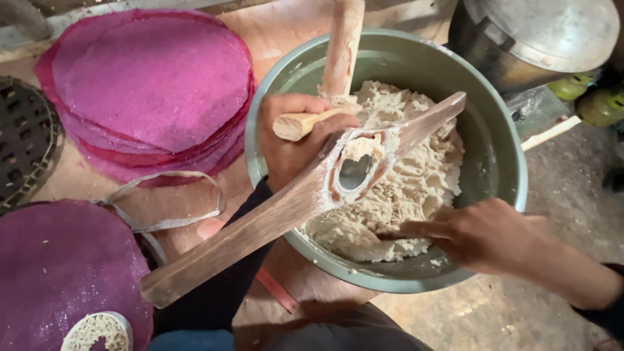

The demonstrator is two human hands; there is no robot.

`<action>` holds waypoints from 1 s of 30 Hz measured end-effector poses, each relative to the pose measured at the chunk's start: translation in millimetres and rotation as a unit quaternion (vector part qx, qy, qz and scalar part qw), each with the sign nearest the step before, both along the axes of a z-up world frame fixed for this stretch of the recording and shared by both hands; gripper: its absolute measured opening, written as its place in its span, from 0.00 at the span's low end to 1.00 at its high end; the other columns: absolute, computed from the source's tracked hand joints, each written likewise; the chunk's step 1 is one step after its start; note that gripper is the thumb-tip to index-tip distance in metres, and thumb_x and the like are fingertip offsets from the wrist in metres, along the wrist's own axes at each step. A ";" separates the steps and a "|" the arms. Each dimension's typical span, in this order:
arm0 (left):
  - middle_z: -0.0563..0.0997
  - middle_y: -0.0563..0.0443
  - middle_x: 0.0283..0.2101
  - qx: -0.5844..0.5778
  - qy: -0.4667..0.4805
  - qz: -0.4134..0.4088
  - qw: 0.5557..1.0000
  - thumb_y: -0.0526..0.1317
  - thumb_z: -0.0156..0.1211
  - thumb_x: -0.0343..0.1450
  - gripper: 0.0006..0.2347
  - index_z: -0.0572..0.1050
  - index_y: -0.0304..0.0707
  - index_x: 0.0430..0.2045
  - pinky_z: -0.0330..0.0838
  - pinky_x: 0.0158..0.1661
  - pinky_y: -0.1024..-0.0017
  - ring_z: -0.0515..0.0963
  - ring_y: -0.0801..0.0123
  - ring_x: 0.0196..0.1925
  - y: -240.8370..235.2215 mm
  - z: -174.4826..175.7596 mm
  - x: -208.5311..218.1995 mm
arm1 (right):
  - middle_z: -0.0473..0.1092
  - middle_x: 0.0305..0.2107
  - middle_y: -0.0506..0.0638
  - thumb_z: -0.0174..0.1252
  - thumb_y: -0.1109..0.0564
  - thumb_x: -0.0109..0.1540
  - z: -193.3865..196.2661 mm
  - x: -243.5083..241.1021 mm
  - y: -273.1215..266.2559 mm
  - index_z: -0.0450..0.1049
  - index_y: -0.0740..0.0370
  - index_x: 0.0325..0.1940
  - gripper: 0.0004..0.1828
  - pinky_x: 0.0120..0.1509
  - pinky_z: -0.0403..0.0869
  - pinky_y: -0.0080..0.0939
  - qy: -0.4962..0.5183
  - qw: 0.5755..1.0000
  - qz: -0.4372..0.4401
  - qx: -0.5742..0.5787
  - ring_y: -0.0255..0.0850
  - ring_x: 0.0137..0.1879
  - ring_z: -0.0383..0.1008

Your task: The person shapes dough into circular pieces on a tray using a wooden tool, places colorful plastic molds over some pieces, and covers the tray with a lattice lid.

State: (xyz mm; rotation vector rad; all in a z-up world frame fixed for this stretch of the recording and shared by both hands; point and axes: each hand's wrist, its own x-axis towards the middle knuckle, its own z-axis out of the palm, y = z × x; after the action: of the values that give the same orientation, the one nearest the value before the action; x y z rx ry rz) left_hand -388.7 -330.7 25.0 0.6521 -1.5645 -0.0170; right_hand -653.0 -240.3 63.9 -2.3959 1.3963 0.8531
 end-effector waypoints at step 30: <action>0.79 0.44 0.46 0.142 -0.199 0.086 0.966 0.48 0.66 0.68 0.14 0.77 0.45 0.44 0.73 0.49 0.58 0.79 0.60 0.47 7.7 26.4 -30.8 | 0.74 0.27 0.44 0.57 0.58 0.61 81.6 -19.2 99.7 0.66 0.40 0.73 0.34 0.25 0.73 0.38 -0.027 0.900 -0.061 -0.430 0.35 0.24 0.72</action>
State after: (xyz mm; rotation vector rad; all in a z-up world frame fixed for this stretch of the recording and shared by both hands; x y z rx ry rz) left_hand -419.5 -323.0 51.4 1.0672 -1.9047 0.0214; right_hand -672.2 -140.6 145.5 -2.8105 2.2046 0.1023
